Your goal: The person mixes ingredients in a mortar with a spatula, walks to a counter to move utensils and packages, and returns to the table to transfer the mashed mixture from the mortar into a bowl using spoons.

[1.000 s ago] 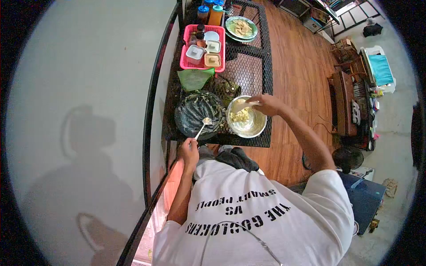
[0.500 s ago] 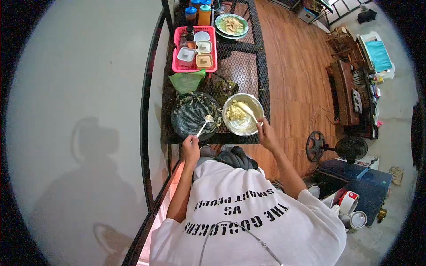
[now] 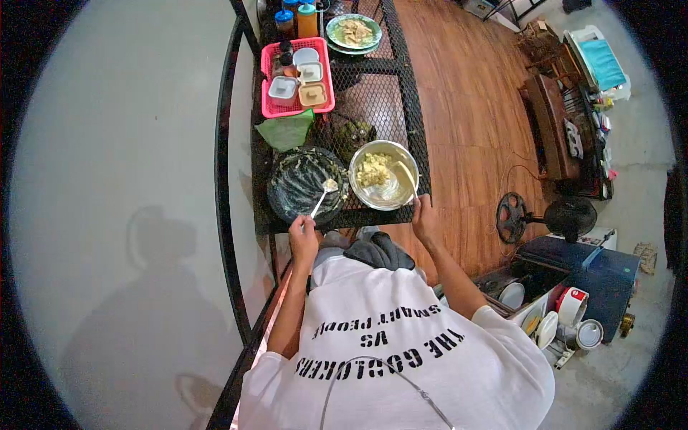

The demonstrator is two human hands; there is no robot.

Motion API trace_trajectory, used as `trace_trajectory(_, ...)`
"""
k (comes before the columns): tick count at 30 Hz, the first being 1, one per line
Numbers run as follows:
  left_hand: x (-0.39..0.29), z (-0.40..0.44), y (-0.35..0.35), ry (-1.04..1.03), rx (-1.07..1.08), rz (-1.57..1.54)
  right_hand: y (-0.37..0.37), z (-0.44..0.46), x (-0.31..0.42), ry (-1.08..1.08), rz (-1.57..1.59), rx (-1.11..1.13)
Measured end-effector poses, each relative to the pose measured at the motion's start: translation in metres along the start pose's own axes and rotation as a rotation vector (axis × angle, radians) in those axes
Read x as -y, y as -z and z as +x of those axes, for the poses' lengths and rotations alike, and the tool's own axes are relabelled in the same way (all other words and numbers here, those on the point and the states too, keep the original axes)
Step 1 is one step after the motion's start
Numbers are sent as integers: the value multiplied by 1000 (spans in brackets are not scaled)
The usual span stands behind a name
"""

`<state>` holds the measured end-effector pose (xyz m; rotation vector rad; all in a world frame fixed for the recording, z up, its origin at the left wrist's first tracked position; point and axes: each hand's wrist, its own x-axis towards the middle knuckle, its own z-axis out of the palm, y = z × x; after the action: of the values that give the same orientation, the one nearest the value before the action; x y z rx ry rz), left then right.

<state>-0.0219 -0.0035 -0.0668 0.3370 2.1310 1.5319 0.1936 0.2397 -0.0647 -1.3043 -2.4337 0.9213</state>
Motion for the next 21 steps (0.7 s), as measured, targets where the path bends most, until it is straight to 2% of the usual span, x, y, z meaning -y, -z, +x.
trace_trajectory(1,-3,1,-2,-5,4,0,-3,3,-4,11,134,-69)
trace_trajectory(3,-10,1,-6,-87,-33,87,-9,4,-8,89,97,-153)
trace_trajectory(5,-49,-4,-9,-88,43,235,-5,-1,8,-323,479,40)
trace_trajectory(6,-45,-2,-16,-190,70,256,-5,-2,12,-325,481,39)
trace_trajectory(8,-68,-3,-28,-255,199,351,-4,-5,17,-561,724,135)
trace_trajectory(11,-75,2,-51,-475,418,418,9,-10,37,-702,819,197)
trace_trajectory(14,-52,13,-72,-613,490,531,16,-16,36,-752,917,228)
trace_trajectory(15,-56,16,-73,-644,478,545,20,-17,37,-829,961,204)
trace_trajectory(21,-49,24,-84,-607,457,608,28,-27,22,-866,951,202)
